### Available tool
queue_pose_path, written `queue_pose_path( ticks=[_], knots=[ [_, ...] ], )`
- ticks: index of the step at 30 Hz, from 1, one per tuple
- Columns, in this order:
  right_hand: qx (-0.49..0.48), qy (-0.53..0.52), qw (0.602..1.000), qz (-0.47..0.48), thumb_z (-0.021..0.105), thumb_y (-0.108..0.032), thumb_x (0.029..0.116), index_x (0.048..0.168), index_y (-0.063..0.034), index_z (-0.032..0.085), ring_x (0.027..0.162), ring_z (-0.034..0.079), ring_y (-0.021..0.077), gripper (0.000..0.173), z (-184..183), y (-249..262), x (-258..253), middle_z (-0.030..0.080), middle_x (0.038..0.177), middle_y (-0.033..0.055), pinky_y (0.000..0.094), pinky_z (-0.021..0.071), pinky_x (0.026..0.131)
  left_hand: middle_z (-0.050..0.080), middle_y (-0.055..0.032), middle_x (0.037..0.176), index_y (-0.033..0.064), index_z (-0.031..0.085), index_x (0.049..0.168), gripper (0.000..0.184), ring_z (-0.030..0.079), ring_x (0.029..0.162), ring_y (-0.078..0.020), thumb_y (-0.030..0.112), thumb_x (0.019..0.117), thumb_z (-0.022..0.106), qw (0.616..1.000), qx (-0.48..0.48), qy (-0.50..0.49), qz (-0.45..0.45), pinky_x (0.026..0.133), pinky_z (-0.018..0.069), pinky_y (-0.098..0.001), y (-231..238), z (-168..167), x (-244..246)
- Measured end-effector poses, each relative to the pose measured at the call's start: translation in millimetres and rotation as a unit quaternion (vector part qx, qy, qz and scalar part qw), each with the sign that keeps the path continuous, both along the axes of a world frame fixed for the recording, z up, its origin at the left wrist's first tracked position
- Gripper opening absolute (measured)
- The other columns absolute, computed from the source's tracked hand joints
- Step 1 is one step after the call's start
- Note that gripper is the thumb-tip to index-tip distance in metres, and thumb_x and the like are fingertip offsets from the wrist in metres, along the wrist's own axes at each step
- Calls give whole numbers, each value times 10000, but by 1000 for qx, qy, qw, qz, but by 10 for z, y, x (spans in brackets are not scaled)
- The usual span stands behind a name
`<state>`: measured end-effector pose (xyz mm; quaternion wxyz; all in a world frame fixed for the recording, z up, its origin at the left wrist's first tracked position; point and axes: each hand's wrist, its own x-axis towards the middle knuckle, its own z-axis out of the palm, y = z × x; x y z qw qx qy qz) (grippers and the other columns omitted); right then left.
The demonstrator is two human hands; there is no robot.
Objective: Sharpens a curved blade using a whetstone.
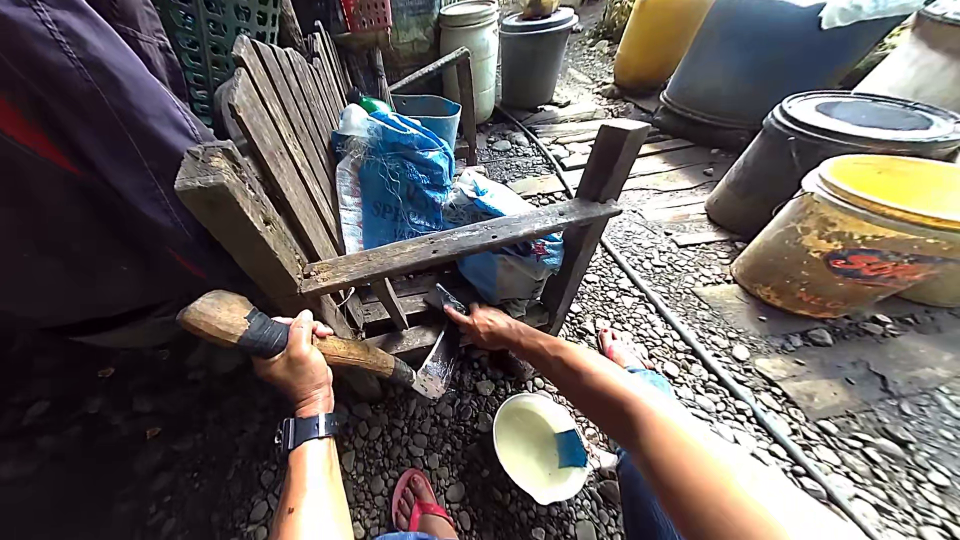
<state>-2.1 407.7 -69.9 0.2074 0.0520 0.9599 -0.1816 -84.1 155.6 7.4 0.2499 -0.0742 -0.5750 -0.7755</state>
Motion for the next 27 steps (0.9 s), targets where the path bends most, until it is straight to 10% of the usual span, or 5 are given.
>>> queue_pose_path(
  ticks=[19, 27],
  knots=[
    [-9, 9, 983, -186, 392, -179, 1095, 1664, -327, 154, 1369, 450, 528, 634, -119, -633, 245, 387, 1519, 362, 626, 441, 1051, 589, 48, 555, 59, 545, 860, 131, 613, 467, -78, -52, 906, 599, 1000, -12, -19, 0, 507, 569, -239, -42, 53, 141],
    [-12, -4, 988, -152, 353, -240, 1104, 1664, -169, 164, 1315, 538, 494, 595, 9, -306, -291, 517, 1438, 335, 621, 453, 1053, 579, 54, 547, 68, 531, 867, 137, 606, 457, -74, -56, 910, 573, 999, 1, -39, 27, 496, 571, -235, -27, 26, 35]
  ],
)
